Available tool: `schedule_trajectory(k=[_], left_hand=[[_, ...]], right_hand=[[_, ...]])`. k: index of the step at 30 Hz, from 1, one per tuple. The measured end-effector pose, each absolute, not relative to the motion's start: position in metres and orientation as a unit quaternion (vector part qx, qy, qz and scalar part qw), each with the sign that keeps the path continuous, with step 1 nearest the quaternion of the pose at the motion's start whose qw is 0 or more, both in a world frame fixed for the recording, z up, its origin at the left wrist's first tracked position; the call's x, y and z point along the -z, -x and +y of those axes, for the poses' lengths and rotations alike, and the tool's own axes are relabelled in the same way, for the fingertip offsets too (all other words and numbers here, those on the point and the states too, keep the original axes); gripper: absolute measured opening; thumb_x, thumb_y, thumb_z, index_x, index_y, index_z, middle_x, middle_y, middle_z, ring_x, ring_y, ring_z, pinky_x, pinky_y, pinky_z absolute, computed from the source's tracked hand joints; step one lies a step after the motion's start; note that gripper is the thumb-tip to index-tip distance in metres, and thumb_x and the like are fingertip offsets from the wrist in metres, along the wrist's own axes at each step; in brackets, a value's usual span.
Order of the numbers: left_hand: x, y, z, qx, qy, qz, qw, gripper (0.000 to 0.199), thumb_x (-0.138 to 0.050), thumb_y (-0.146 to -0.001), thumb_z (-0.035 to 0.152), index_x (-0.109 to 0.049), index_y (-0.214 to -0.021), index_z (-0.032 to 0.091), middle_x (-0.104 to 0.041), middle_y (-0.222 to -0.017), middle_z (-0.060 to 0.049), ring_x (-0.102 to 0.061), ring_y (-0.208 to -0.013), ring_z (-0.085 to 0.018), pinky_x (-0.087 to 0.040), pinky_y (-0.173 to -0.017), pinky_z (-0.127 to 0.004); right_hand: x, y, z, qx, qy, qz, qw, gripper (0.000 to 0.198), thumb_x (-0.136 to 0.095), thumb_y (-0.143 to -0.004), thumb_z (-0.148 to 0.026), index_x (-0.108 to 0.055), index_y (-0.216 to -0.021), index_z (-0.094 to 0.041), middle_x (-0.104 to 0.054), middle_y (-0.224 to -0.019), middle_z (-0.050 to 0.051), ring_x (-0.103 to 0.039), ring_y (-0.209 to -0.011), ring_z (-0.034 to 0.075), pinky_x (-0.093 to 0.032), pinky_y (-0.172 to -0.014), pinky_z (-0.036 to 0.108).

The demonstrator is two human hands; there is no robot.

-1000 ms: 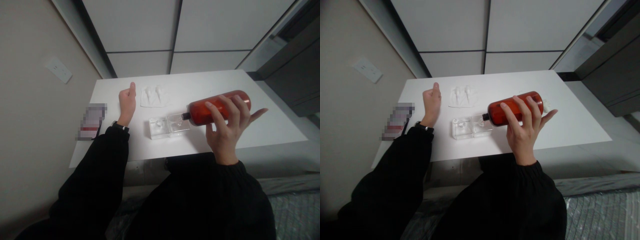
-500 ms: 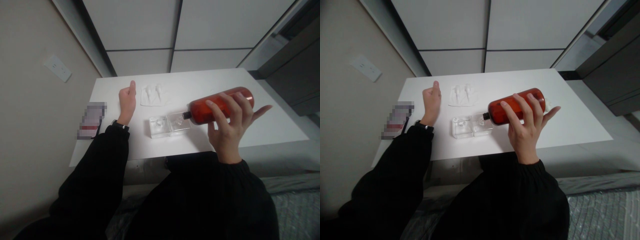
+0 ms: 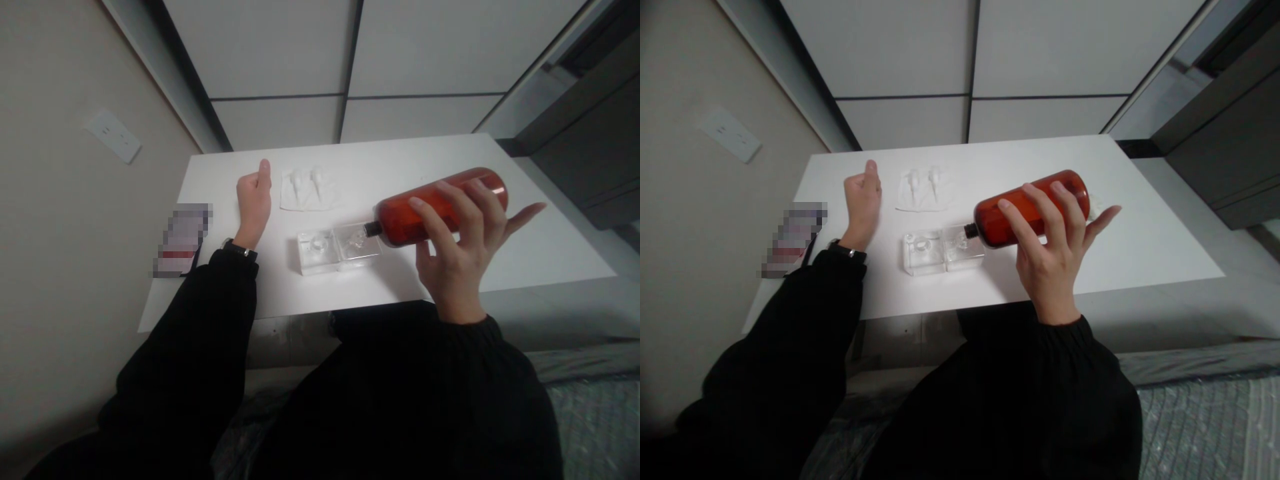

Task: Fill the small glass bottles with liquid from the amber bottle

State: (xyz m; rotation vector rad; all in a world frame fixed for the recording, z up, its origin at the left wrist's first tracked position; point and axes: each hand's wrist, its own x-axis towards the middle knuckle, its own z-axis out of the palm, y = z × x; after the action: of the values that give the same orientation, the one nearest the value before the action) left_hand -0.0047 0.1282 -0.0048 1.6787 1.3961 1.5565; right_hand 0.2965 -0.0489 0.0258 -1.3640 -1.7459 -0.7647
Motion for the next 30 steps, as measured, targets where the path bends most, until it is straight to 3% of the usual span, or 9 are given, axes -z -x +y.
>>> schedule_trajectory(k=[8,15,19,23,30], left_hand=[[0.004,0.003,0.128,-0.571,-0.601,0.507,0.237,0.080,-0.042,-0.082,0.098,-0.022,-0.059,0.024,-0.021,-0.058,0.004,-0.020,-0.054,-0.013,-0.013,-0.056,-0.036],[0.002,0.002,0.127,-0.578,-0.594,0.506,0.238,0.081,-0.044,-0.081,0.098,-0.022,-0.057,0.024,-0.020,-0.057,0.003,-0.019,-0.054,-0.013,-0.013,-0.056,-0.036],[0.002,0.002,0.127,-0.576,-0.594,0.509,0.237,0.080,-0.043,-0.082,0.098,-0.022,-0.058,0.024,-0.019,-0.058,0.003,-0.019,-0.054,-0.013,-0.013,-0.055,-0.036],[0.003,0.002,0.128,-0.574,-0.597,0.505,0.241,0.080,-0.043,-0.082,0.097,-0.022,-0.058,0.024,-0.019,-0.057,0.004,-0.018,-0.053,-0.013,-0.015,-0.055,-0.036],[0.004,0.002,0.129,-0.574,-0.602,0.502,0.238,0.080,-0.041,-0.084,0.097,-0.022,-0.057,0.024,-0.020,-0.056,0.003,-0.018,-0.053,-0.014,-0.014,-0.055,-0.036]], right_hand=[[-0.032,-0.295,-0.051,0.264,0.598,-0.673,0.345,0.054,-0.058,-0.094,-0.010,-0.068,-0.135,-0.043,-0.068,-0.142,0.002,-0.052,-0.147,0.038,-0.010,-0.123,0.087],[-0.029,-0.297,-0.047,0.293,0.544,-0.689,0.378,0.062,-0.060,-0.092,-0.009,-0.063,-0.142,-0.047,-0.067,-0.144,0.001,-0.054,-0.146,0.038,-0.023,-0.121,0.085],[-0.032,-0.295,-0.048,0.290,0.578,-0.682,0.343,0.054,-0.059,-0.095,-0.013,-0.067,-0.137,-0.045,-0.070,-0.141,0.002,-0.055,-0.145,0.038,-0.026,-0.120,0.085],[-0.037,-0.292,-0.049,0.289,0.591,-0.678,0.327,0.045,-0.057,-0.098,-0.015,-0.073,-0.130,-0.042,-0.071,-0.139,0.002,-0.056,-0.144,0.038,-0.021,-0.121,0.087],[-0.036,-0.296,-0.046,0.299,0.560,-0.692,0.343,0.051,-0.059,-0.097,-0.013,-0.068,-0.135,-0.045,-0.070,-0.141,0.001,-0.057,-0.143,0.037,-0.018,-0.122,0.086]])
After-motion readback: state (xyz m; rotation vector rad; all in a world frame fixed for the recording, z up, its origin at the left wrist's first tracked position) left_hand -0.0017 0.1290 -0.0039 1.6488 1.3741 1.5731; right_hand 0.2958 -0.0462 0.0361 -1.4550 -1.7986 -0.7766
